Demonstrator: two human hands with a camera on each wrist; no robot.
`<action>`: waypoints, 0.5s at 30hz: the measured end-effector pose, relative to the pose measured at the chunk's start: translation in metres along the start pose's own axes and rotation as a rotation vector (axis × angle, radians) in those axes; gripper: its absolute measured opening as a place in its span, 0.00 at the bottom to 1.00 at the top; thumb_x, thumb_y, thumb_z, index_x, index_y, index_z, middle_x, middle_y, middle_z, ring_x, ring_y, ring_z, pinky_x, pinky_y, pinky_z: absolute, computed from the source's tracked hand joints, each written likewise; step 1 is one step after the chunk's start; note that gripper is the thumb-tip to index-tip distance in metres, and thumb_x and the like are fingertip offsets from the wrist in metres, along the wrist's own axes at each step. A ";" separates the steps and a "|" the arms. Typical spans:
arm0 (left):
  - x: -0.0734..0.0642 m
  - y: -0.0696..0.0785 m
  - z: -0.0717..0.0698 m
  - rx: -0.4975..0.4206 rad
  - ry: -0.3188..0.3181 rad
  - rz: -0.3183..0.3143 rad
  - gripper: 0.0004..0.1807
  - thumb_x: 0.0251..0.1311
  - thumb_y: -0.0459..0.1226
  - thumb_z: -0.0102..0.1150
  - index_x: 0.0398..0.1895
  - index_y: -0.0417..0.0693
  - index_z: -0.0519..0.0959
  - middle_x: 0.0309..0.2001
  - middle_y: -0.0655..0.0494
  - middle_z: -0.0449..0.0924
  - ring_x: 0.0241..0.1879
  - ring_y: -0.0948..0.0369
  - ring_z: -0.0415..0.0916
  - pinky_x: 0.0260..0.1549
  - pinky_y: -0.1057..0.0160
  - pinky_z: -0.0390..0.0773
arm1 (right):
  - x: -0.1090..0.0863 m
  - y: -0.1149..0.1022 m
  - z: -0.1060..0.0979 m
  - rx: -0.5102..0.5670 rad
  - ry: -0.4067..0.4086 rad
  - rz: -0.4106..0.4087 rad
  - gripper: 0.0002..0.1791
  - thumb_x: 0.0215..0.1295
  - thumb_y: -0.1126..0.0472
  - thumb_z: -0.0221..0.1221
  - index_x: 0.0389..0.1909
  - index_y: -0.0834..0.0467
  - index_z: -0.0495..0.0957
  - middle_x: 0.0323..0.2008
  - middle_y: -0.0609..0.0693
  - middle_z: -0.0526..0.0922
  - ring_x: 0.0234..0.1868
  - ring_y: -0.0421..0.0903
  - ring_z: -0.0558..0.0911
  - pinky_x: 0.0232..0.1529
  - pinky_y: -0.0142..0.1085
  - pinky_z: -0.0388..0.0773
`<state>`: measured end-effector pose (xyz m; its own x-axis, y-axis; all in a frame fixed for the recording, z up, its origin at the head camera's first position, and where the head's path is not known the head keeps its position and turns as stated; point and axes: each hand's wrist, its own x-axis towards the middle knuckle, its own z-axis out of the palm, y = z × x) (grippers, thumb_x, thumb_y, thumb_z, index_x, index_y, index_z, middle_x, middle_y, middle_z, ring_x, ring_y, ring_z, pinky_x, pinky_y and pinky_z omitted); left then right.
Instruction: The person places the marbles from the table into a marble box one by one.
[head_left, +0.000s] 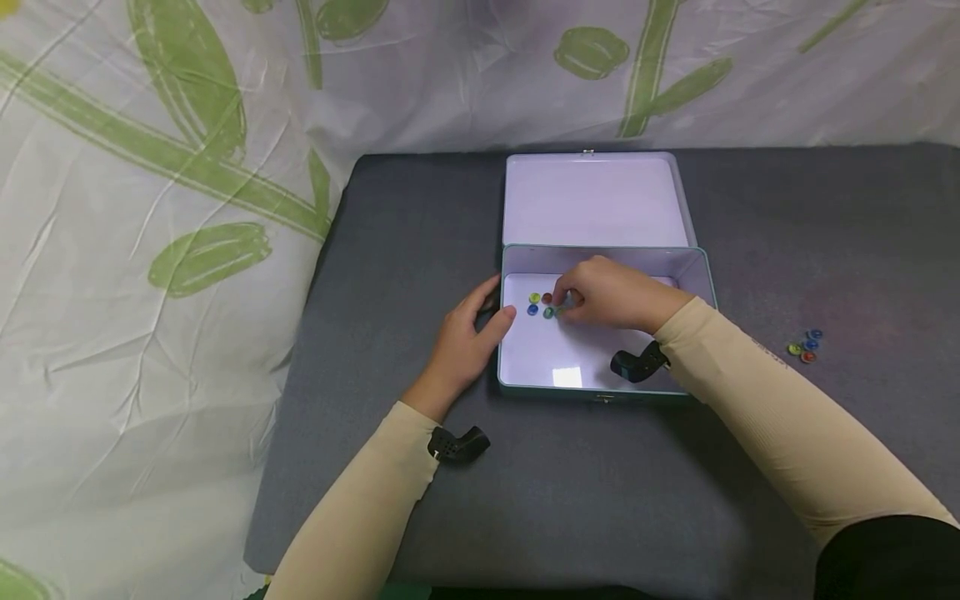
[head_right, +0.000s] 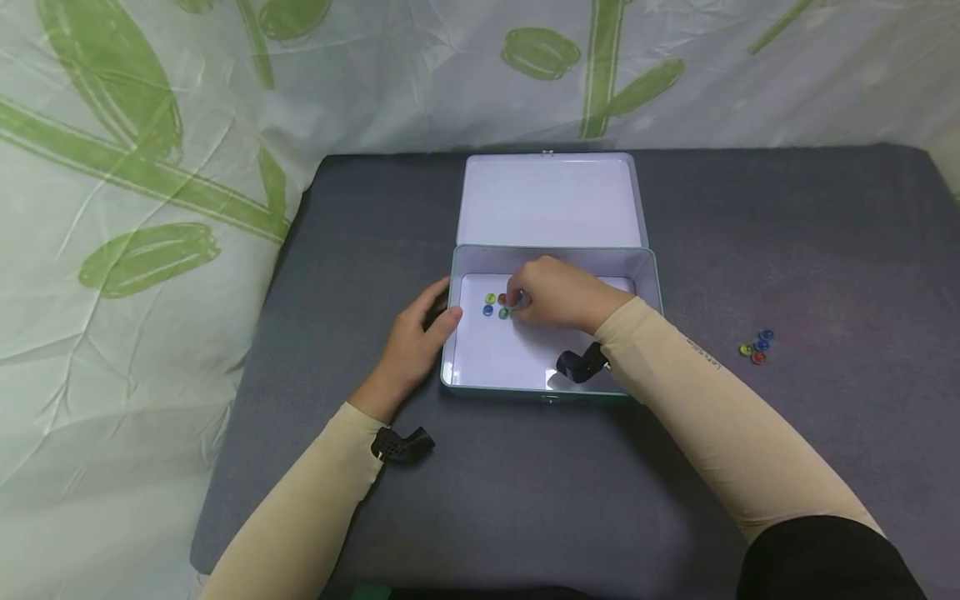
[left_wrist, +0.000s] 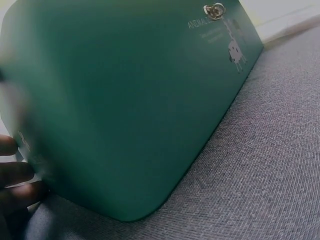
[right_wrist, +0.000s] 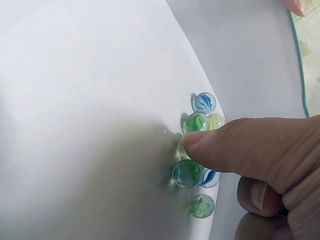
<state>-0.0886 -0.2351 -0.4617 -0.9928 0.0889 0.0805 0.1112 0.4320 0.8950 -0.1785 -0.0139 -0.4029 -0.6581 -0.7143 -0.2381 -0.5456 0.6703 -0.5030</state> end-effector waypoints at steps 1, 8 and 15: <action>0.000 0.000 0.000 0.001 0.001 0.001 0.40 0.63 0.63 0.46 0.72 0.51 0.65 0.66 0.49 0.71 0.62 0.58 0.70 0.64 0.52 0.65 | 0.000 0.000 0.000 0.001 0.000 0.003 0.10 0.55 0.66 0.67 0.39 0.59 0.86 0.17 0.46 0.74 0.20 0.40 0.68 0.24 0.34 0.64; 0.001 0.000 0.000 -0.001 0.004 0.007 0.41 0.63 0.65 0.46 0.72 0.50 0.66 0.65 0.48 0.72 0.62 0.58 0.71 0.64 0.52 0.65 | 0.000 0.000 0.000 0.000 0.010 0.004 0.10 0.54 0.65 0.68 0.39 0.58 0.86 0.16 0.45 0.74 0.20 0.40 0.68 0.24 0.34 0.64; 0.000 0.000 0.000 -0.007 0.001 -0.001 0.36 0.65 0.58 0.49 0.71 0.50 0.66 0.65 0.47 0.72 0.62 0.57 0.71 0.64 0.51 0.65 | -0.001 0.000 0.000 -0.005 0.014 -0.006 0.10 0.54 0.65 0.67 0.39 0.58 0.86 0.17 0.45 0.74 0.20 0.40 0.68 0.24 0.34 0.65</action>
<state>-0.0887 -0.2351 -0.4617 -0.9929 0.0877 0.0802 0.1101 0.4258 0.8981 -0.1782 -0.0129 -0.4025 -0.6619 -0.7157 -0.2229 -0.5525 0.6668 -0.5002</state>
